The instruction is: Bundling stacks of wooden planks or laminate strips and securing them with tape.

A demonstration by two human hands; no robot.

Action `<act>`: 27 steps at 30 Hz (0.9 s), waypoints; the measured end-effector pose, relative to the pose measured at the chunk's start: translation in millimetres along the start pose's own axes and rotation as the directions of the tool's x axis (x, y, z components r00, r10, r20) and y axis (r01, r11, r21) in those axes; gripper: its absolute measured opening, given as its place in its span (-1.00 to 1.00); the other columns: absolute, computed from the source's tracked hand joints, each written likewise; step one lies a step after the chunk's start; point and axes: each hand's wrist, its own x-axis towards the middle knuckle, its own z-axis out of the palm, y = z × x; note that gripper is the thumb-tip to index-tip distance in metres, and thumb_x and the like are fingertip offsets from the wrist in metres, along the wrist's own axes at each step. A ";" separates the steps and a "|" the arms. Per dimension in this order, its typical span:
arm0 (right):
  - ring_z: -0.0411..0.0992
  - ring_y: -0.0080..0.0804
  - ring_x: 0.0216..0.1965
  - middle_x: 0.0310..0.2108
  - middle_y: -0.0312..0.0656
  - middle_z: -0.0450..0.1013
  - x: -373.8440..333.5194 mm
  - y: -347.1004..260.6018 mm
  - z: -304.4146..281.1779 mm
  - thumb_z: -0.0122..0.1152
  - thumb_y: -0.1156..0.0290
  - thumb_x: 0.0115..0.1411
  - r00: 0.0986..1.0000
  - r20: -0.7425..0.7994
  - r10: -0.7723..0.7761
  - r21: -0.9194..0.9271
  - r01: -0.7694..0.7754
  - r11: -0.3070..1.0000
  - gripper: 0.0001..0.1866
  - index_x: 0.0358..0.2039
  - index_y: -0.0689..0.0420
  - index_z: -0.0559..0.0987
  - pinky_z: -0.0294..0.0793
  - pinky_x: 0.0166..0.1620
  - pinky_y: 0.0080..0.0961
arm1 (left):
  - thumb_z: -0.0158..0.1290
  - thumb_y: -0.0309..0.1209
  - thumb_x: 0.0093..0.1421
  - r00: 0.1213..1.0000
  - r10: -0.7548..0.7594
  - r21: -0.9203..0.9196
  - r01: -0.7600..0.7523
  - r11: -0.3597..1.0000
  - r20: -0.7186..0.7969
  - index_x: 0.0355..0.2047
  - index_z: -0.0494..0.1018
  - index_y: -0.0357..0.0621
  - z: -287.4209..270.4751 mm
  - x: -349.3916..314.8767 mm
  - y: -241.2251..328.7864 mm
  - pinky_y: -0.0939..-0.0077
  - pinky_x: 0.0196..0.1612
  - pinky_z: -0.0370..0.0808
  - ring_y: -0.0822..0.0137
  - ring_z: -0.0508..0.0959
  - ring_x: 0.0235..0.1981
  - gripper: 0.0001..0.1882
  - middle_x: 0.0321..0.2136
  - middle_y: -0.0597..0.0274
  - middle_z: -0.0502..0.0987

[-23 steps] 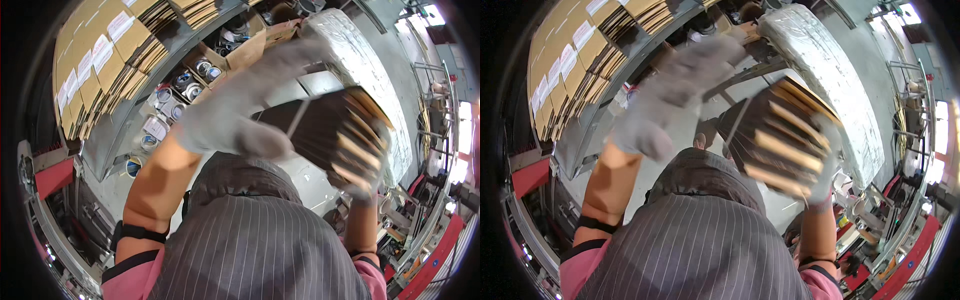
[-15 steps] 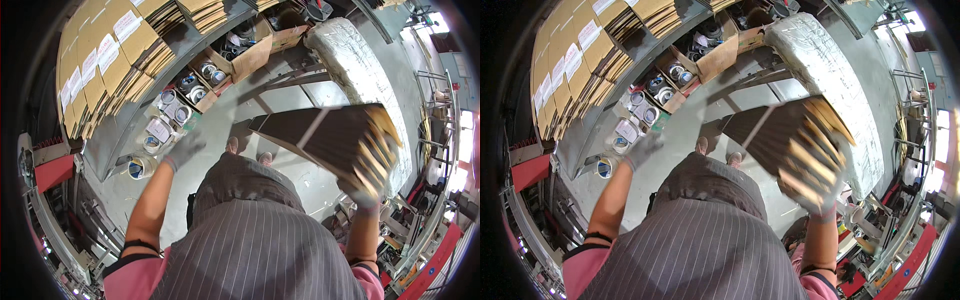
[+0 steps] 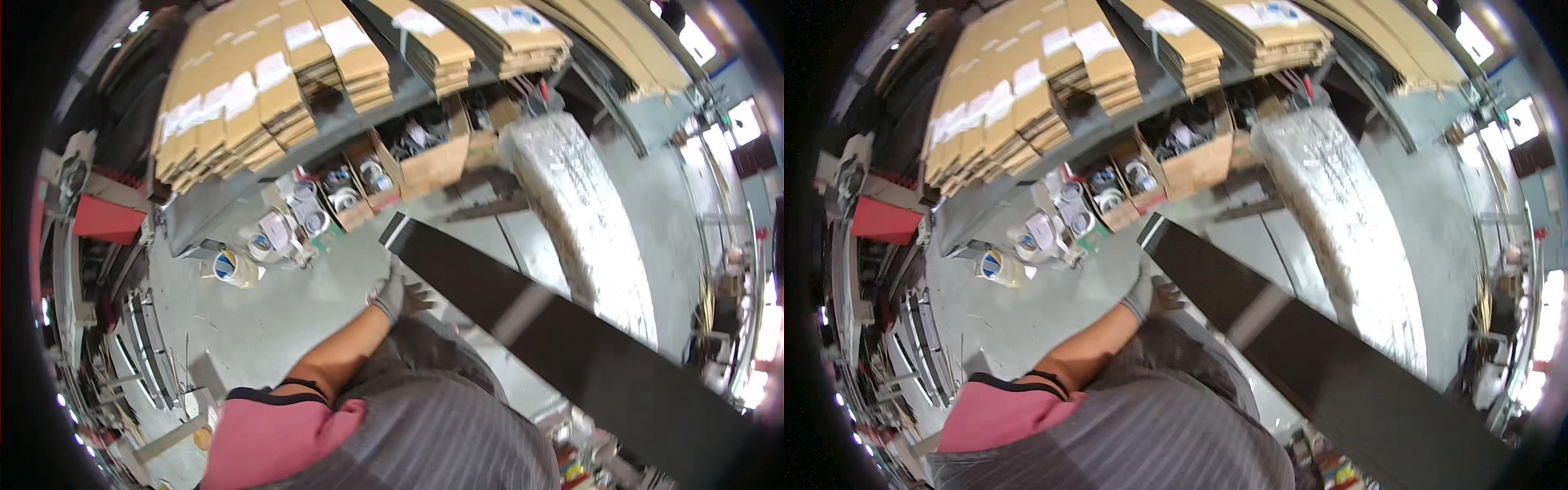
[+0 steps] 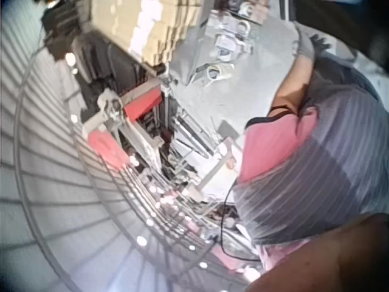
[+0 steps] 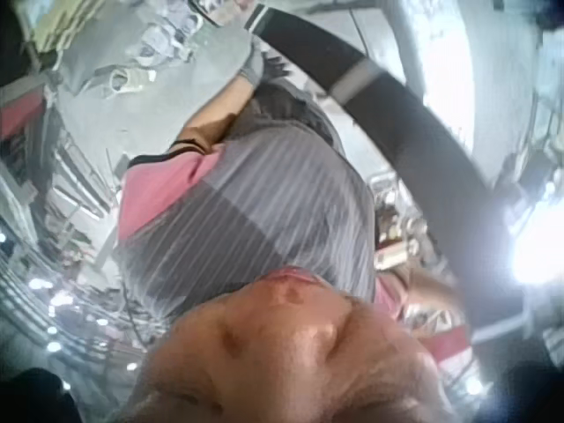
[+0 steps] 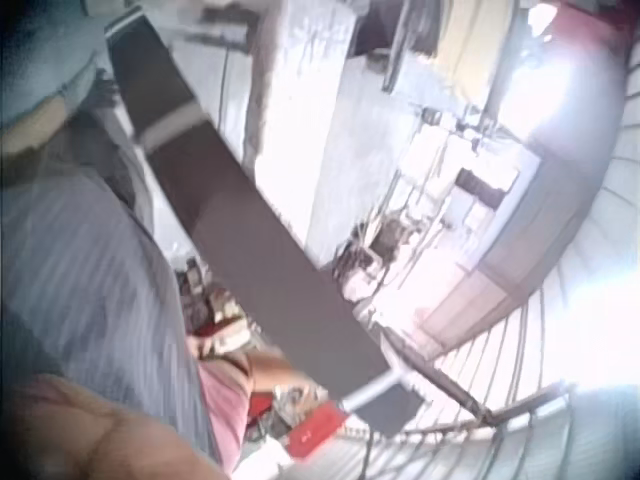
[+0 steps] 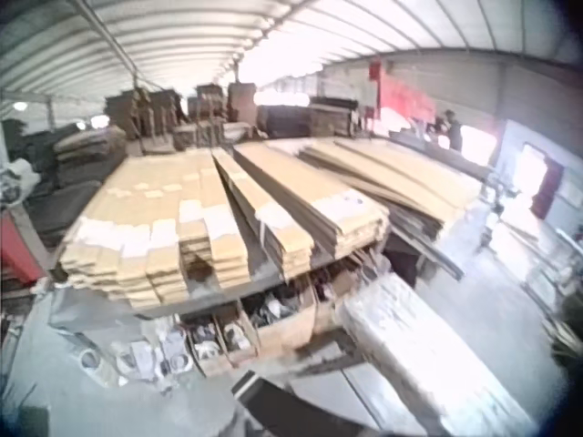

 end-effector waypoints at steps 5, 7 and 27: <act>0.45 -0.23 -0.07 -0.07 -0.09 0.46 -12.6 60.3 -15.8 0.31 0.45 -0.02 0.954 -0.150 0.260 0.057 -0.254 0.965 -0.56 -0.06 0.15 0.52 0.43 0.03 -0.30 | -0.14 0.24 0.19 0.677 0.382 -0.109 -0.409 0.906 0.629 0.19 0.25 -0.04 146.1 -112.3 -26.4 0.08 0.18 0.32 0.08 0.39 0.11 -0.25 0.14 0.11 0.35; 0.45 -0.22 -0.08 -0.09 -0.09 0.47 -16.6 78.0 -3.2 0.30 0.45 -0.01 0.936 -0.131 0.326 0.101 -0.315 0.944 -0.58 -0.07 0.15 0.52 0.43 0.02 -0.30 | -0.17 0.18 0.25 0.591 0.370 -0.220 -0.312 0.924 0.716 0.19 0.25 -0.04 190.6 -102.1 -18.7 0.11 0.17 0.34 0.10 0.42 0.09 -0.31 0.14 0.13 0.36; 0.50 -0.14 -0.20 -0.27 -0.05 0.52 -3.5 13.4 323.6 0.18 0.40 0.11 0.628 0.546 0.555 0.215 -0.745 0.631 -0.75 -0.18 0.17 0.55 0.41 -0.03 -0.26 | -0.21 0.10 0.31 0.424 0.771 -0.308 -0.741 0.597 0.475 0.13 0.29 -0.18 370.0 -42.9 283.7 0.34 0.13 0.35 0.19 0.41 0.06 -0.36 0.03 0.14 0.42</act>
